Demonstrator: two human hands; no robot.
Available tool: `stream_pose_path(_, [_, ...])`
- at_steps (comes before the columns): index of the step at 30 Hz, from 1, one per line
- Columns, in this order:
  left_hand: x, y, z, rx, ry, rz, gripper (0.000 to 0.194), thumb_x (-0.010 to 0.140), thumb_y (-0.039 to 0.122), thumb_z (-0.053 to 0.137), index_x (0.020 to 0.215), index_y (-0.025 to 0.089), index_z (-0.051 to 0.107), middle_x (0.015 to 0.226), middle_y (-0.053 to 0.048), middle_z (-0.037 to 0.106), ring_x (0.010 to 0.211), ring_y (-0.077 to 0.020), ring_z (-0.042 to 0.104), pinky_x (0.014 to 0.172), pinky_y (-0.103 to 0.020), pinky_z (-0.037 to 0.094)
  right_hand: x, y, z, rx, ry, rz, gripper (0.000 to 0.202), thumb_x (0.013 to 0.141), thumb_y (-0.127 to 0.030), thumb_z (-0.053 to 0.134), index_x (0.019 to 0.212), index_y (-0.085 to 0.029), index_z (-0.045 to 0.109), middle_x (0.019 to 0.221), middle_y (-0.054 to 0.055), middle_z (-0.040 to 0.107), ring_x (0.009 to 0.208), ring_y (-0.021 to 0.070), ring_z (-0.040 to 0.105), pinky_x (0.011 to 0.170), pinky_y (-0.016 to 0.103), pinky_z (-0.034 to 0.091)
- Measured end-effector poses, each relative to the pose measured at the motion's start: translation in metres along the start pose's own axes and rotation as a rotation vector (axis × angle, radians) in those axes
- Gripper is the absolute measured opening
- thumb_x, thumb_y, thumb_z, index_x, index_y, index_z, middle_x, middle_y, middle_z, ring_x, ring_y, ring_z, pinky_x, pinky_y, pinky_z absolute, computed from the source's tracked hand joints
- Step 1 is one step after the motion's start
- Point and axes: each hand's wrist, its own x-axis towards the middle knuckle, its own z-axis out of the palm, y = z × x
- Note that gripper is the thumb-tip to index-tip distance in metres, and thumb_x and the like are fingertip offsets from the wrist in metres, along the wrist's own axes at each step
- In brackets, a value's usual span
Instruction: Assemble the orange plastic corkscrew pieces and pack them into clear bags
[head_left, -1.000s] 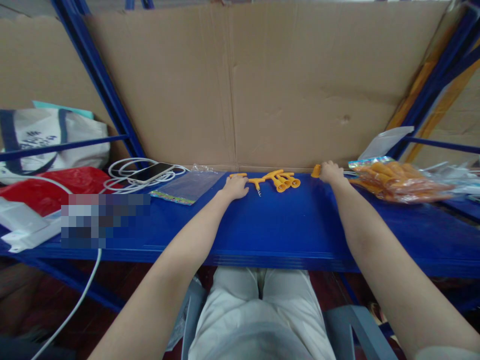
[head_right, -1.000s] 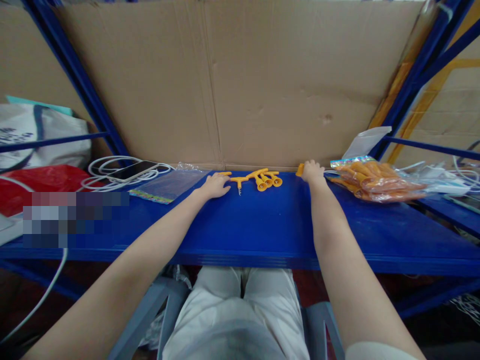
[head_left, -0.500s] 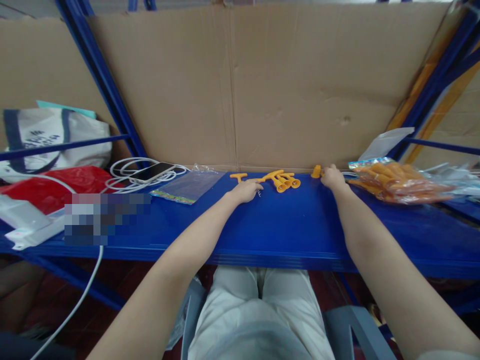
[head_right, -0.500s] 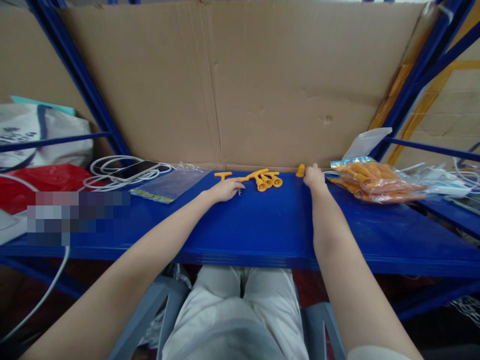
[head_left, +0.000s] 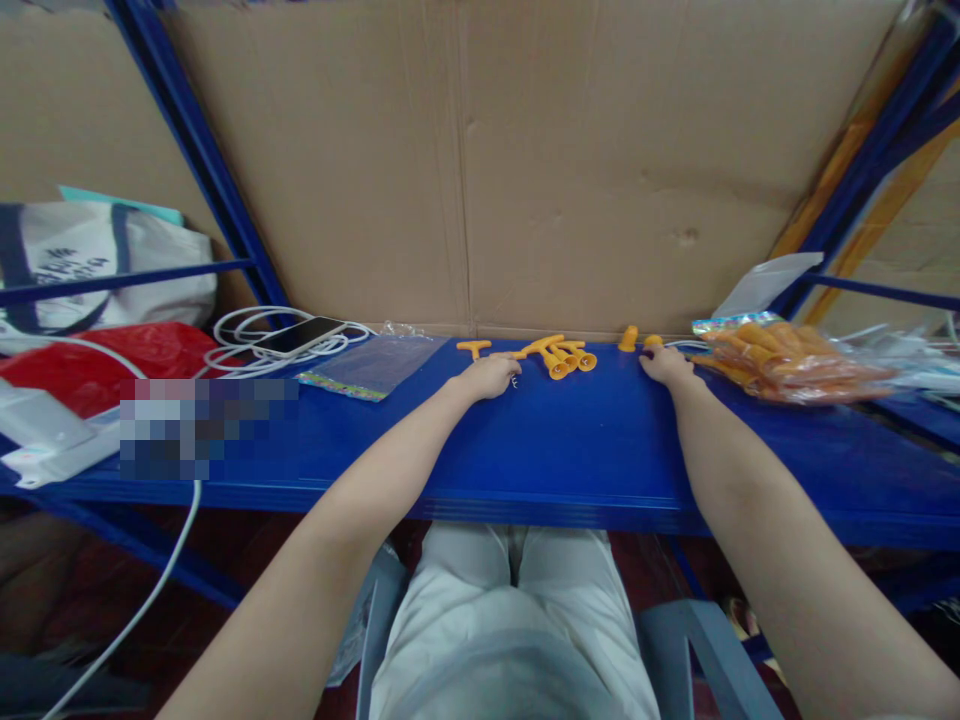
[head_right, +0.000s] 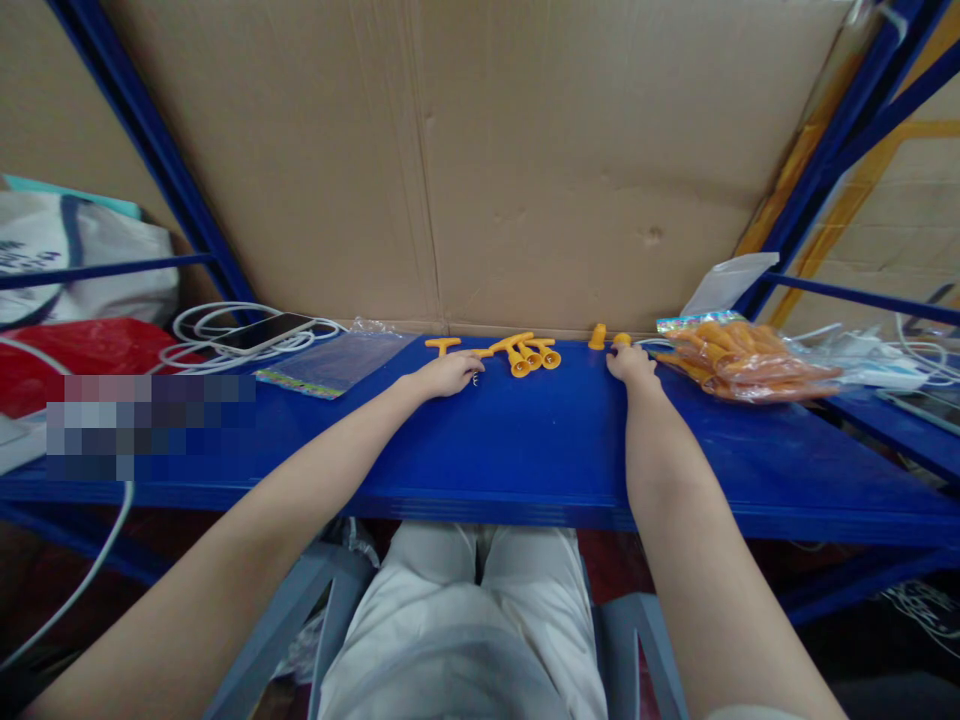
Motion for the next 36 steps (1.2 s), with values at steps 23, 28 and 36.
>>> stream_pose_path(23, [-0.003, 0.004, -0.01, -0.01, -0.017, 0.014, 0.038, 0.087, 0.01, 0.044, 0.112, 0.018, 0.072, 0.128, -0.008, 0.069, 0.121, -0.0222, 0.062, 0.105, -0.034, 0.048, -0.025, -0.046, -0.079, 0.055, -0.3, -0.142, 0.021, 0.087, -0.027, 0.063, 0.106, -0.02, 0.069, 0.084, 0.006, 0.071, 0.062, 0.0158, 0.064, 0.054, 0.025, 0.049])
stream_pose_path(28, [-0.003, 0.004, -0.01, -0.018, -0.021, 0.019, 0.038, 0.088, 0.01, 0.043, 0.112, 0.017, 0.072, 0.128, -0.01, 0.068, 0.121, -0.023, 0.062, 0.105, -0.035, 0.047, -0.029, -0.052, -0.08, 0.097, -0.38, -0.181, 0.028, 0.087, -0.032, 0.064, 0.111, -0.02, 0.07, 0.077, 0.007, 0.071, 0.061, 0.0169, 0.066, 0.054, 0.024, 0.049])
stream_pose_path(36, [-0.003, 0.002, -0.009, -0.011, -0.012, 0.03, 0.038, 0.087, 0.011, 0.045, 0.112, 0.019, 0.072, 0.128, -0.006, 0.069, 0.121, -0.0211, 0.062, 0.104, -0.032, 0.048, -0.021, -0.047, -0.075, 0.088, -0.233, -0.167, 0.044, 0.082, -0.032, 0.071, 0.124, -0.018, 0.068, 0.081, 0.007, 0.073, 0.062, 0.0187, 0.068, 0.053, 0.025, 0.049])
